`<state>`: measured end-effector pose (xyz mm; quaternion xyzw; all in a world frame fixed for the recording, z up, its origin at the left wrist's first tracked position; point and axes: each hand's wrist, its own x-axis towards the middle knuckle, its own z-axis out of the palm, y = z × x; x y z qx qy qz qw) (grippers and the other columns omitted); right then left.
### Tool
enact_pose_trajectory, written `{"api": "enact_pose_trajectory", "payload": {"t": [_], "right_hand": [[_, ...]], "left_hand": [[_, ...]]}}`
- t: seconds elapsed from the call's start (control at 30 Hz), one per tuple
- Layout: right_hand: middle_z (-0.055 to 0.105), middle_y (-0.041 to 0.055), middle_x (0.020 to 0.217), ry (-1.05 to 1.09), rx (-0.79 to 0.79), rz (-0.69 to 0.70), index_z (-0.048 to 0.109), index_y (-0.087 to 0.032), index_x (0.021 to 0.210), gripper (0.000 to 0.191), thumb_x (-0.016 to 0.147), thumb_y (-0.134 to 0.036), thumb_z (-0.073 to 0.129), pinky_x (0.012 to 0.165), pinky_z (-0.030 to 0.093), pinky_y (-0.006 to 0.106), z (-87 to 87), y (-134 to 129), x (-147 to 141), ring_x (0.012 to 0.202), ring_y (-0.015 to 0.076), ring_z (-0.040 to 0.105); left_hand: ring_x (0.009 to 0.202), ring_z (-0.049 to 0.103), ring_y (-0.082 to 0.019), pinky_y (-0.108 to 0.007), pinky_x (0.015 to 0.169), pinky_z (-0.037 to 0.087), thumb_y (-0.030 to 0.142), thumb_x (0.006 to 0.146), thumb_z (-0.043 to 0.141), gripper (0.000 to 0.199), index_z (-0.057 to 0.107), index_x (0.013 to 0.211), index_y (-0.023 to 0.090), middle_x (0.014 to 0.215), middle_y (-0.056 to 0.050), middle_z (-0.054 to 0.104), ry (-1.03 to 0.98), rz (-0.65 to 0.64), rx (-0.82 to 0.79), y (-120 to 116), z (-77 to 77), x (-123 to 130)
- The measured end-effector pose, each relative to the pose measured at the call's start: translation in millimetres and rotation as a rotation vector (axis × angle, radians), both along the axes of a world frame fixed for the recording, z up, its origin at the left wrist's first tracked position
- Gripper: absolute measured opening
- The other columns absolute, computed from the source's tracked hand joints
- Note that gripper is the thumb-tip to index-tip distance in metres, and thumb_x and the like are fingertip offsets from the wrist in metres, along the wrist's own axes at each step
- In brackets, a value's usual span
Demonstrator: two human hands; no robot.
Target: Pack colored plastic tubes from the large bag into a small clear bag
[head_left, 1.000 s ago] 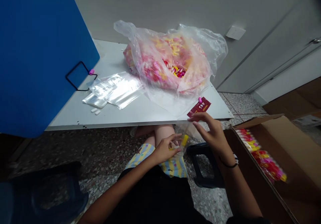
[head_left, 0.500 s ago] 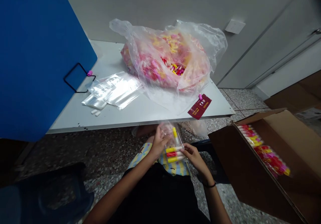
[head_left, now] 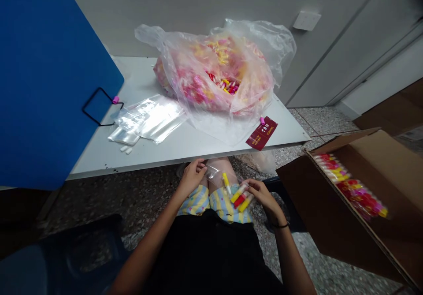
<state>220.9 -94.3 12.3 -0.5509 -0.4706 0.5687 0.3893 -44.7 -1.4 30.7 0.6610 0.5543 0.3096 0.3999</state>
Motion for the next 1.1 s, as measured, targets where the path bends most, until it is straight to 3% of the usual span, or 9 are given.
{"api": "enact_pose_trajectory", "payload": {"t": [0.1,0.27,0.37,0.47,0.6,0.7,0.87,1.0,1.1], "right_hand": [[0.062,0.0004,0.072,0.041,-0.005,-0.081,0.060,-0.017,0.093,0.034,0.068,-0.037,0.069,0.060,0.042,0.024,-5.8,1.6,1.2,0.066,0.0147,0.057],[0.063,-0.0007,0.069,0.221,-0.024,-0.513,0.056,-0.018,0.095,0.049,0.056,-0.034,0.080,0.055,0.044,0.024,-16.1,0.7,-5.0,0.058,0.0136,0.056],[0.066,0.0009,0.076,0.392,-0.055,-0.633,0.056,-0.020,0.095,0.051,0.053,-0.036,0.081,0.059,0.049,0.027,-18.5,-1.2,-11.7,0.063,0.0154,0.060],[0.067,0.0022,0.083,0.435,-0.054,-0.626,0.058,-0.019,0.093,0.046,0.056,-0.037,0.080,0.061,0.050,0.026,-18.2,-3.2,-17.5,0.069,0.0165,0.061],[0.066,0.0002,0.077,0.437,-0.089,-0.602,0.055,-0.022,0.102,0.049,0.062,-0.040,0.076,0.052,0.046,0.023,-18.7,-2.7,-22.2,0.059,0.0144,0.058],[0.065,-0.0007,0.076,0.442,-0.086,-0.595,0.053,-0.023,0.109,0.054,0.063,-0.042,0.075,0.052,0.045,0.023,-20.6,0.5,-23.9,0.057,0.0133,0.057],[0.065,0.0023,0.091,0.448,-0.061,-0.640,0.055,-0.023,0.109,0.051,0.065,-0.040,0.073,0.062,0.049,0.025,-21.7,5.2,-22.7,0.072,0.0162,0.060],[0.066,0.0029,0.091,0.452,-0.087,-0.600,0.056,-0.022,0.110,0.051,0.065,-0.038,0.074,0.061,0.049,0.024,-20.8,6.1,-19.6,0.072,0.0158,0.060],[0.066,0.0028,0.091,0.453,-0.100,-0.555,0.058,-0.021,0.107,0.048,0.065,-0.037,0.074,0.062,0.049,0.024,-20.5,6.5,-18.5,0.073,0.0155,0.060]], "left_hand": [[0.078,0.060,-0.019,-0.034,0.076,0.048,0.031,0.079,0.050,0.034,0.060,0.106,0.013,0.086,-0.007,0.065,0.061,-0.062,-0.032,0.3,-5.1,-0.6],[0.081,0.059,-0.022,-0.037,0.079,0.045,0.030,0.076,0.055,0.031,0.065,0.099,0.011,0.089,-0.011,0.064,0.160,0.007,-0.003,4.3,-9.6,3.1],[0.077,0.058,-0.020,-0.034,0.075,0.046,0.027,0.073,0.056,0.023,0.066,0.089,0.014,0.086,-0.008,0.064,0.160,0.002,-0.027,5.3,-7.7,4.2],[0.075,0.056,-0.017,-0.030,0.073,0.046,0.024,0.070,0.060,0.015,0.066,0.081,0.016,0.083,-0.005,0.061,0.152,0.017,0.056,3.6,-2.8,4.2],[0.071,0.056,-0.015,-0.027,0.066,0.047,0.024,0.069,0.061,0.013,0.066,0.078,0.017,0.083,-0.004,0.059,0.027,0.010,0.092,0.9,4.5,4.6],[0.086,0.061,-0.020,-0.031,0.077,0.050,0.025,0.068,0.062,0.013,0.066,0.075,0.015,0.091,-0.008,0.064,-0.262,-0.039,-0.081,2.9,9.9,2.8],[0.107,0.059,-0.027,-0.039,0.092,0.047,0.028,0.076,0.053,0.028,0.070,0.091,0.012,0.115,-0.015,0.063,-0.760,-0.227,-0.568,11.2,18.0,-10.7],[0.098,0.064,-0.026,-0.038,0.082,0.053,0.025,0.075,0.061,0.039,0.063,0.113,0.017,0.122,-0.013,0.060,-0.534,-0.443,-0.685,11.5,22.7,-16.2],[0.106,0.061,-0.028,-0.041,0.087,0.051,0.026,0.073,0.065,0.040,0.064,0.113,0.020,0.120,-0.011,0.062,-0.336,-0.569,-0.515,8.2,23.8,-12.0]]}}
